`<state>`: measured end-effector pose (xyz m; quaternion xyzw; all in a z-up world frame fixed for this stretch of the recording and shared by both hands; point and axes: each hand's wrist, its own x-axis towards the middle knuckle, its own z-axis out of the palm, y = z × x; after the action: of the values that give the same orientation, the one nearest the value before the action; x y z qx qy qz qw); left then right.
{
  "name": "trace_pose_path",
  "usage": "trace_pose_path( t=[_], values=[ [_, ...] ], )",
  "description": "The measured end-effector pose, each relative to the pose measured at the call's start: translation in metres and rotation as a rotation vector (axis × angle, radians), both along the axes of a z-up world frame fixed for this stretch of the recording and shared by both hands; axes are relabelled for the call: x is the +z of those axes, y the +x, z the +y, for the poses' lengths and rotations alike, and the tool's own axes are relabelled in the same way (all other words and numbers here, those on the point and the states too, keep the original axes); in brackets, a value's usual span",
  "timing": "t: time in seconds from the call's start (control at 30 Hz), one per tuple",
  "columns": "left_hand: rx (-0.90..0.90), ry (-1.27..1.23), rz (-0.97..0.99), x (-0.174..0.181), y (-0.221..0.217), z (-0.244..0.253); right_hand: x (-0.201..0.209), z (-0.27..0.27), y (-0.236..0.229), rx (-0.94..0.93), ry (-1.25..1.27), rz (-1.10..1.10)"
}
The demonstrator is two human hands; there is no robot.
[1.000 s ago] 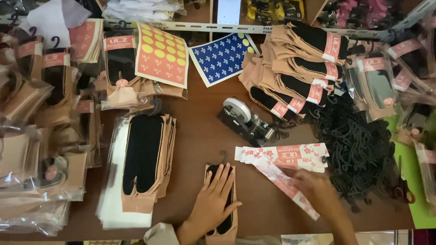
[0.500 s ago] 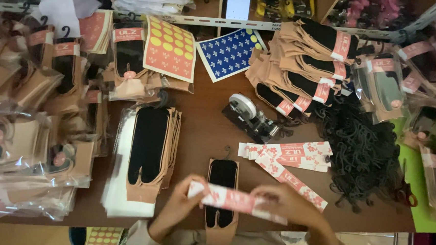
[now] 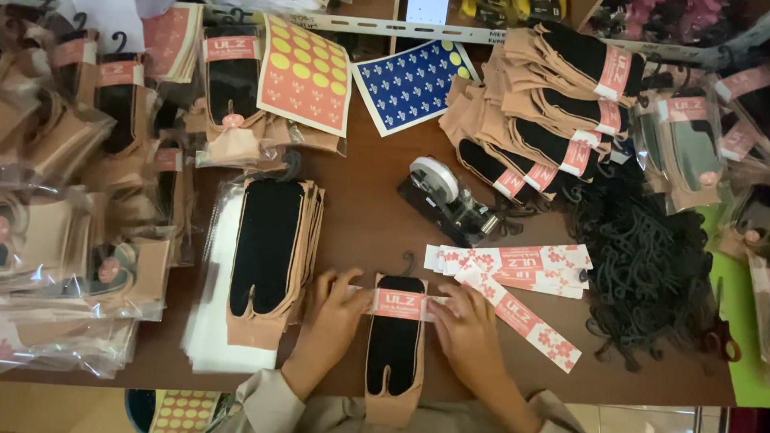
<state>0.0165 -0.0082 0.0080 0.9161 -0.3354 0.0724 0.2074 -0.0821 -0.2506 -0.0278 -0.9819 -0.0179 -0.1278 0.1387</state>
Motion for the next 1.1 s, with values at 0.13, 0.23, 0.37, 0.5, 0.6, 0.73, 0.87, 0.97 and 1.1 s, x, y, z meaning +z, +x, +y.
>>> trace_pose_path(
  t=[0.13, 0.23, 0.37, 0.5, 0.6, 0.73, 0.87, 0.97, 1.1],
  values=[
    [-0.019, -0.194, 0.255, -0.046, -0.002, -0.009, 0.008, 0.013, 0.007, -0.003, 0.06, 0.007],
    [0.051, -0.335, 0.493, -0.069, -0.002, -0.012, -0.004, 0.011, 0.013, -0.14, 0.334, 0.236],
    [0.091, -0.343, 0.682, -0.053, -0.004, -0.018, -0.004, 0.01, 0.016, -0.112, 0.491, 0.267],
    [0.046, -0.611, 0.599, -0.044, -0.014, -0.02, -0.011, 0.017, 0.001, -0.09, 0.613, 0.035],
    [-0.044, -0.621, 0.55, -0.022, -0.022, -0.013, -0.028, 0.016, -0.016, -0.05, 0.578, 0.083],
    [-0.275, -0.54, 0.557, -0.029, -0.019, 0.008, -0.034, -0.001, -0.019, 0.249, 0.696, 0.051],
    [-0.436, -0.414, 0.536, -0.022, -0.019, 0.019, -0.021, -0.014, -0.019, 0.41, 0.637, 0.142],
    [-0.576, -0.333, 0.434, -0.024, -0.02, 0.024, 0.008, -0.015, -0.016, 0.535, 0.58, 0.127],
    [-0.581, -0.389, 0.517, -0.006, -0.018, 0.019, 0.073, -0.037, 0.018, 0.481, 0.604, 0.319]
  ],
)
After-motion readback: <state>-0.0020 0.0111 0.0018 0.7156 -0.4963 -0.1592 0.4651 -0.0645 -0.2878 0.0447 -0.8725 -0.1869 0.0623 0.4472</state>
